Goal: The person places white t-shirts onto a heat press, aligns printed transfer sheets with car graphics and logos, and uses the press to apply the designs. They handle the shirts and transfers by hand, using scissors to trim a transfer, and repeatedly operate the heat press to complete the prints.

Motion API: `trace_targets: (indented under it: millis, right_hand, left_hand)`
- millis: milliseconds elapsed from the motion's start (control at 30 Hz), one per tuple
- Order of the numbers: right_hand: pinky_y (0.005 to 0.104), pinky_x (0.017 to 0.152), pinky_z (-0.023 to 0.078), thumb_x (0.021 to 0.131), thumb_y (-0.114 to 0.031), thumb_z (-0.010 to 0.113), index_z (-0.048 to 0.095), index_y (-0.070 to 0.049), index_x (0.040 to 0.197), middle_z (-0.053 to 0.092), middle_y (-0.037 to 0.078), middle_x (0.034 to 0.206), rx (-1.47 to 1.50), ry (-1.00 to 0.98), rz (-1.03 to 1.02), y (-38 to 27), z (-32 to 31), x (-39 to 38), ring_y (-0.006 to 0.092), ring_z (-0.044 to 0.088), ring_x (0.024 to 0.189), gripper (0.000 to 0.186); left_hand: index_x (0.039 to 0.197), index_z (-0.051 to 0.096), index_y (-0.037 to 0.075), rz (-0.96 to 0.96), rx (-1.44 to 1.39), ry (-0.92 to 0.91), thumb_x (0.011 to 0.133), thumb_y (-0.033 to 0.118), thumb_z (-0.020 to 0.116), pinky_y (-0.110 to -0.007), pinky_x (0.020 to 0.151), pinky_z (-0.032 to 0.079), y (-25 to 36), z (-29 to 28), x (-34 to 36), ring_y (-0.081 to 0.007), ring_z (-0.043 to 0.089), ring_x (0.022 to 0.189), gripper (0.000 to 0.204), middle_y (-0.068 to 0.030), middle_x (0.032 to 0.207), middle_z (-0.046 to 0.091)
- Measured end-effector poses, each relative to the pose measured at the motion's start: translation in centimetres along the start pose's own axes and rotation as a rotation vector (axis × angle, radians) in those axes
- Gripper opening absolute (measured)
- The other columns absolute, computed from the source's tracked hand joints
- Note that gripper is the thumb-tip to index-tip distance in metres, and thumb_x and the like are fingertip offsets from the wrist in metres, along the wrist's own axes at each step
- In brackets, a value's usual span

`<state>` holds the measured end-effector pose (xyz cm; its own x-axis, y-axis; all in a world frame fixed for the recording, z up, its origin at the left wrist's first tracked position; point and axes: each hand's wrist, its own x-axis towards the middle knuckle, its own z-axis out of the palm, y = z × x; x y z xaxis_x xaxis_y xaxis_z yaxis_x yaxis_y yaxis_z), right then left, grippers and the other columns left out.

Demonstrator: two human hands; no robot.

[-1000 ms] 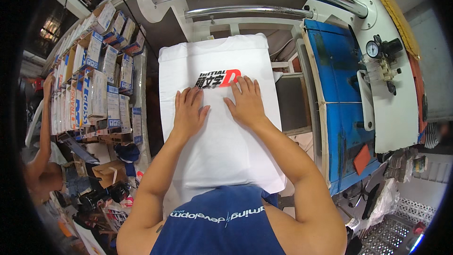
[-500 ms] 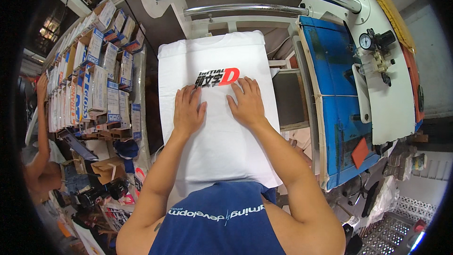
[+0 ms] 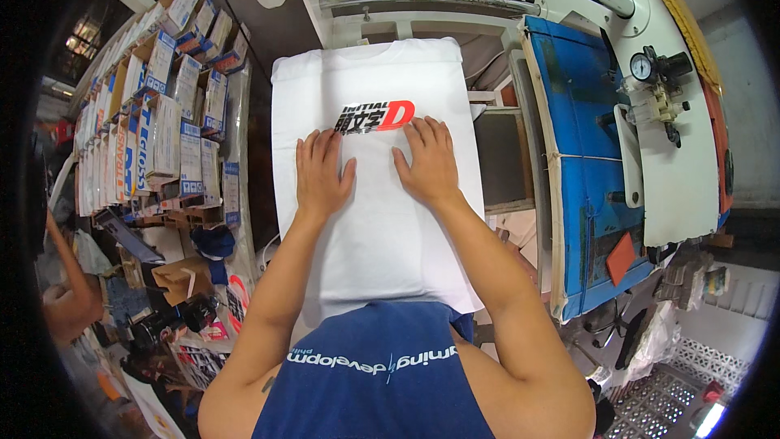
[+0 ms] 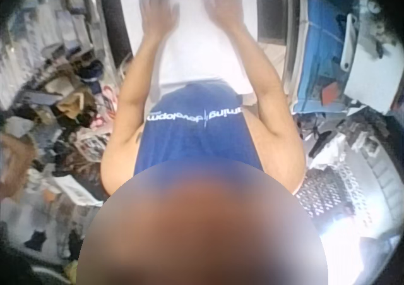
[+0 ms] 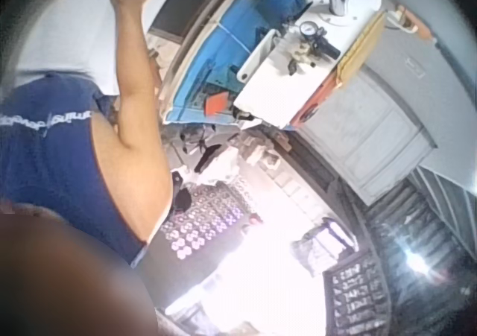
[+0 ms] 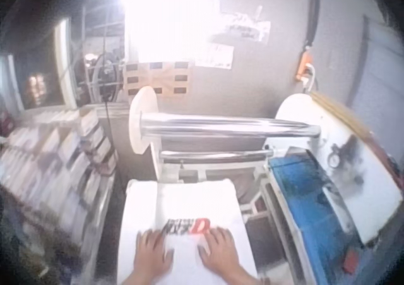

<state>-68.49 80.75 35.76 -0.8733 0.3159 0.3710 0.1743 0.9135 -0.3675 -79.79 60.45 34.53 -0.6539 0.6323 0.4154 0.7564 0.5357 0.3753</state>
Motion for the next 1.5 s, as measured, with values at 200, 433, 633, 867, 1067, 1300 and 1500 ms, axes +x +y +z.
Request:
trace_targets:
  millis: [200,433,633,867,1067,1300,1500]
  right_hand:
    - [0.0509,0.115,0.039,0.089,-0.021,0.073,0.065,0.002,0.127,0.057,0.019,0.139,0.038,0.004,0.041,-0.1,0.1,0.0,0.0408,0.048,0.133,0.045]
    - [0.0507,0.113,0.04,0.09,-0.023,0.073,0.066,0.001,0.126,0.06,0.018,0.136,0.011,0.024,0.0,0.5,0.3,-0.3,0.0406,0.047,0.133,0.044]
    - [0.051,0.115,0.039,0.091,-0.024,0.072,0.067,0.001,0.126,0.06,0.017,0.137,-0.008,0.012,0.012,0.2,0.0,-0.2,0.0397,0.047,0.134,0.043]
    - [0.0505,0.116,0.038,0.091,-0.023,0.072,0.066,0.001,0.126,0.06,0.016,0.137,-0.007,0.009,0.004,0.0,0.0,-0.2,0.0392,0.047,0.134,0.043]
    - [0.05,0.115,0.039,0.09,-0.023,0.072,0.066,0.001,0.127,0.06,0.016,0.137,0.0,0.014,-0.001,0.1,0.0,-0.1,0.039,0.048,0.133,0.044]
    - [0.0491,0.115,0.039,0.09,-0.023,0.072,0.066,0.001,0.126,0.06,0.015,0.138,-0.013,0.001,0.007,0.0,0.0,-0.1,0.0386,0.047,0.134,0.043]
    - [0.0524,0.117,0.036,0.091,-0.026,0.07,0.064,0.0,0.128,0.059,0.016,0.138,-0.017,-0.018,0.012,0.1,0.1,-0.2,0.0395,0.046,0.134,0.045]
  left_hand:
    - [0.132,0.065,0.0,-0.041,0.038,0.001,0.089,0.026,0.071,-0.055,0.109,0.036,0.1,-0.5,0.0,-0.0335,0.05,0.11,0.05,-0.0135,0.113,0.054]
    - [0.131,0.067,0.002,-0.048,0.068,0.03,0.087,0.027,0.073,-0.05,0.102,0.038,0.4,-0.2,0.0,-0.0325,0.049,0.105,0.05,-0.0116,0.106,0.054]
    - [0.131,0.067,0.002,-0.04,0.064,0.039,0.087,0.026,0.073,-0.05,0.102,0.038,0.3,-0.3,0.1,-0.0325,0.049,0.105,0.051,-0.0112,0.106,0.055]
    - [0.132,0.066,0.001,-0.033,0.088,0.041,0.088,0.027,0.073,-0.05,0.103,0.037,0.1,0.0,-0.1,-0.032,0.049,0.106,0.052,-0.0114,0.107,0.054]
    - [0.132,0.065,0.001,-0.029,0.087,0.044,0.088,0.028,0.073,-0.05,0.103,0.037,0.3,-0.4,0.1,-0.0321,0.049,0.106,0.052,-0.0112,0.108,0.054]
    - [0.13,0.066,0.002,-0.039,0.071,0.058,0.087,0.025,0.073,-0.05,0.103,0.036,0.1,0.0,-0.5,-0.0315,0.05,0.106,0.05,-0.0104,0.106,0.054]
    - [0.121,0.07,0.004,-0.023,-0.012,0.097,0.085,0.008,0.067,-0.049,0.1,0.042,-0.7,0.7,5.0,-0.0344,0.056,0.108,0.036,-0.0125,0.112,0.062]
